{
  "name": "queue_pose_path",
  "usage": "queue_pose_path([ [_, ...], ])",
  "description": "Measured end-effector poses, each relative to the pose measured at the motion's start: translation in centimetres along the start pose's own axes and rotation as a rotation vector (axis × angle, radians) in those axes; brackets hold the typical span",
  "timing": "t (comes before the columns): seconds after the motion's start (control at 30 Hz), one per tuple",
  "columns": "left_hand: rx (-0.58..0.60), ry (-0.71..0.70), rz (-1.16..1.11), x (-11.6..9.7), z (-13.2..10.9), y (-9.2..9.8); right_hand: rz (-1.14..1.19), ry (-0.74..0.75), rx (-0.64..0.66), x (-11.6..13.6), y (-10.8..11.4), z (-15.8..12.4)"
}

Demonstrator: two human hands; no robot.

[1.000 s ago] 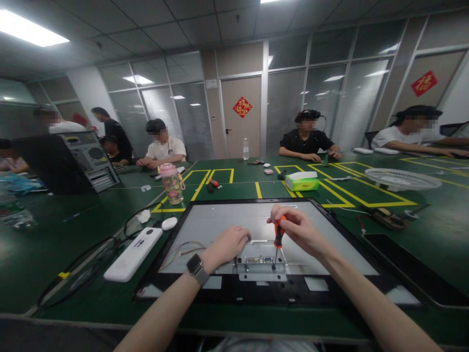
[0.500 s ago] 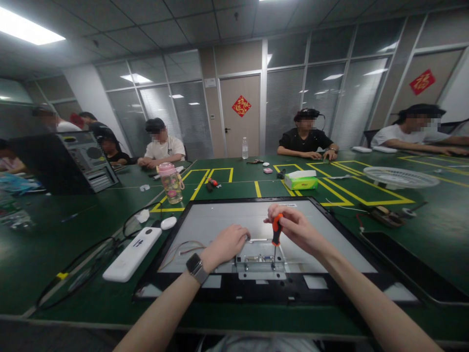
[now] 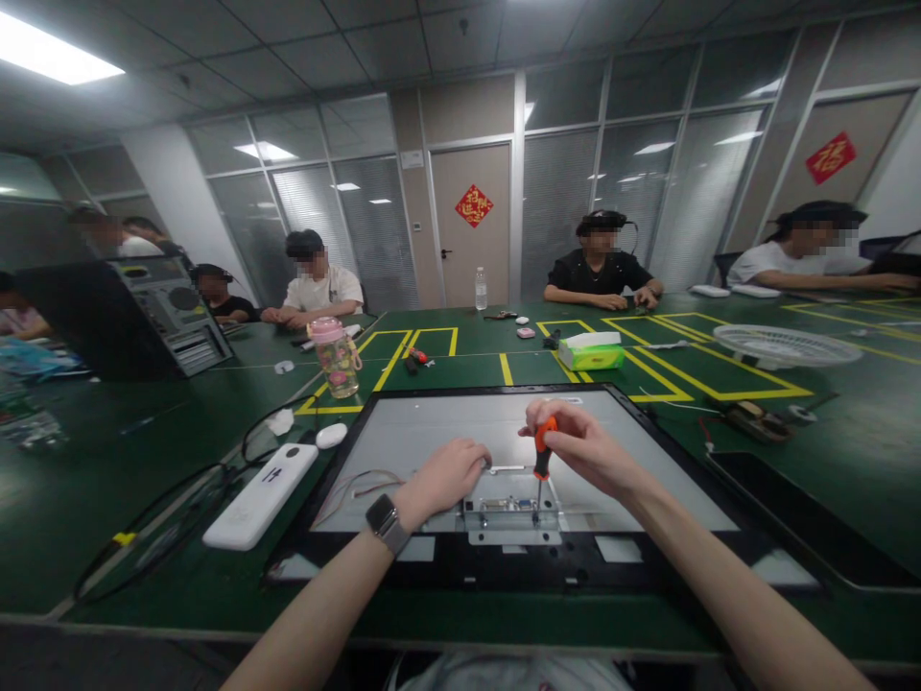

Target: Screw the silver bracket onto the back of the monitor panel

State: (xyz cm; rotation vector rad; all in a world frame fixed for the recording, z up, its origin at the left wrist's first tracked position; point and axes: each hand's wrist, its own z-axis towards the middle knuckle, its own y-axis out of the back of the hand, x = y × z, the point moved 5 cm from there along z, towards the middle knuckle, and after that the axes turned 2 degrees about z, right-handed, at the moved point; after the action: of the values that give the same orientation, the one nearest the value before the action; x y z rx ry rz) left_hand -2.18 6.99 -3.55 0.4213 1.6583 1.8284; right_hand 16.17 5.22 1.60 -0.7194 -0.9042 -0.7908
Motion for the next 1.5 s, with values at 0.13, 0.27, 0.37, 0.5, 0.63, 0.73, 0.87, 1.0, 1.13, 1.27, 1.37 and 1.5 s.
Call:
queue_pose_path([
  [0.13,-0.011,-0.005,0.007,0.2,0.0,-0.2,-0.014,0.022,-0.012,0.0,0.1,-0.1],
  [0.27,-0.008,-0.002,0.008,0.2,0.0,-0.2,-0.014,0.007,-0.007,0.2,0.0,-0.1],
  [0.37,-0.005,0.000,0.005,0.1,-0.1,0.0,-0.024,0.035,-0.031,0.6,0.2,-0.1],
  [0.5,0.001,-0.002,0.005,0.0,0.0,0.0,-0.007,-0.008,-0.004,0.5,0.2,-0.1],
  [0.63,-0.006,-0.008,0.007,0.2,0.1,-0.2,0.072,-0.064,0.047,0.1,-0.2,-0.1],
  [0.73,-0.013,-0.014,0.015,0.2,0.1,-0.3,0.060,-0.001,0.076,0.1,-0.5,-0.1],
  [0.87,-0.013,-0.018,0.012,0.2,0.1,-0.3,0.036,-0.003,0.057,0.0,-0.5,-0.1],
  [1.0,-0.010,-0.007,0.003,0.2,0.1,-0.3,0.059,-0.056,0.060,0.0,-0.8,-0.2],
  [1.13,-0.012,-0.007,0.000,0.2,0.1,-0.2,0.029,0.023,0.034,0.3,-0.8,-0.1],
  [1.27,-0.004,-0.008,0.005,0.2,0.1,-0.3,-0.003,0.027,0.010,0.2,-0.3,-0.1],
  [1.37,-0.011,-0.010,0.001,0.2,0.1,-0.3,0.037,-0.021,0.031,-0.1,-0.3,-0.1],
  [1.5,-0.014,-0.012,-0.002,0.2,0.1,-0.2,0.041,-0.011,0.028,-0.1,-0.5,-0.1],
])
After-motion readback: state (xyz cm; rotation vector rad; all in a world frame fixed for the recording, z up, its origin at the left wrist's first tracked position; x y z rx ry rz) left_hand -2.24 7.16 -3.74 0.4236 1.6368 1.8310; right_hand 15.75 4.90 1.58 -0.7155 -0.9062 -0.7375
